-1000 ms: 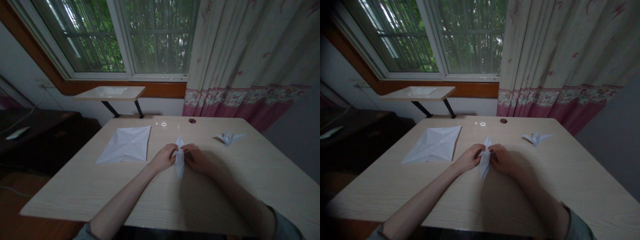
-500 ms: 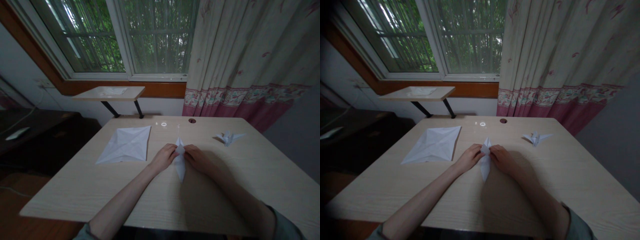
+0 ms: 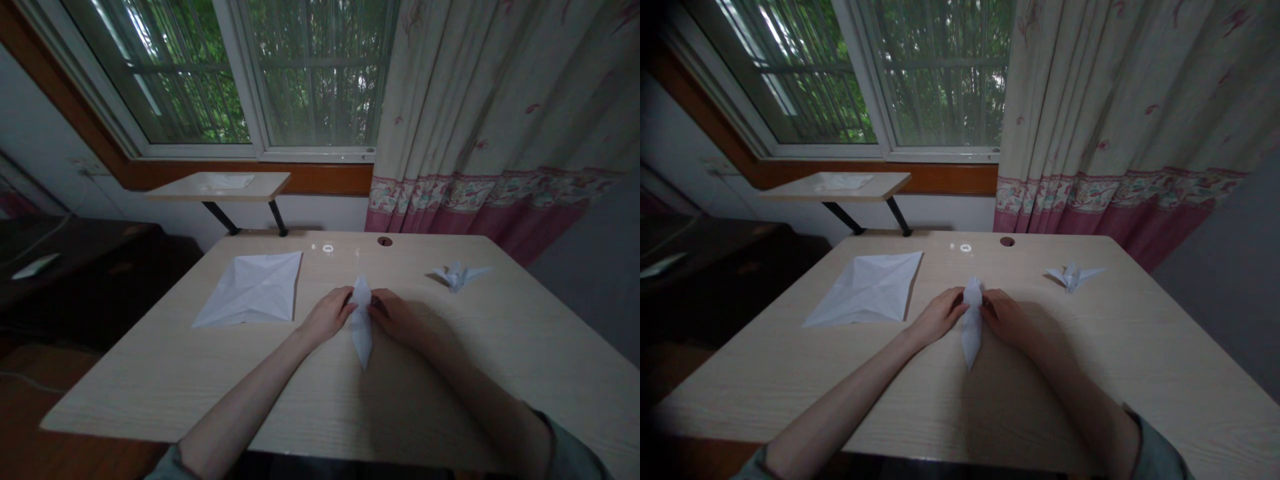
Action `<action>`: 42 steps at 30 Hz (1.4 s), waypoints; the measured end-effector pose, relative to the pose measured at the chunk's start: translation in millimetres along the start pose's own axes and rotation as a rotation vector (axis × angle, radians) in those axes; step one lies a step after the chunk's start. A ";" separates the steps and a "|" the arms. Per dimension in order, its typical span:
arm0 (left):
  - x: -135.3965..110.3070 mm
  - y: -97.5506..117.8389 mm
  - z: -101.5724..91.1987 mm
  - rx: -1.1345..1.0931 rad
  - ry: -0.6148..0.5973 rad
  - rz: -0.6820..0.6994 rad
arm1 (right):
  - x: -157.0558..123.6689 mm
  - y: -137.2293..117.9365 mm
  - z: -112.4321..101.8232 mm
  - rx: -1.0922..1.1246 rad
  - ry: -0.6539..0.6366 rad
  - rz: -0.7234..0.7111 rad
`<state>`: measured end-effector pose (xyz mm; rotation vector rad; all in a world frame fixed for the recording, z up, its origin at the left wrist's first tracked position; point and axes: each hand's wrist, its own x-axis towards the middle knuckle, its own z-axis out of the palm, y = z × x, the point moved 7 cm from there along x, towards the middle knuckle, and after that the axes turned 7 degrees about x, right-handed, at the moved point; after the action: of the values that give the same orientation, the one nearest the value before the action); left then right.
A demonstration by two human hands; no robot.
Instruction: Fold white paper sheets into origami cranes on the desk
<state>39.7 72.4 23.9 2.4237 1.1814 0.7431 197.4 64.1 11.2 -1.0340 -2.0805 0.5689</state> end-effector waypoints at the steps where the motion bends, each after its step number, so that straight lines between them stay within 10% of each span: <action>1: -0.3 -1.0 0.1 -0.019 0.007 -0.011 | 0.2 0.2 -0.7 0.015 0.010 0.016; 42: -1.4 1.3 5.1 0.168 0.054 0.123 | -1.2 10.9 17.3 -0.356 -0.089 -0.118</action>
<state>42.9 70.1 20.0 2.6503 1.1654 0.7783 190.0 68.3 -7.4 -1.0868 -2.3599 0.1898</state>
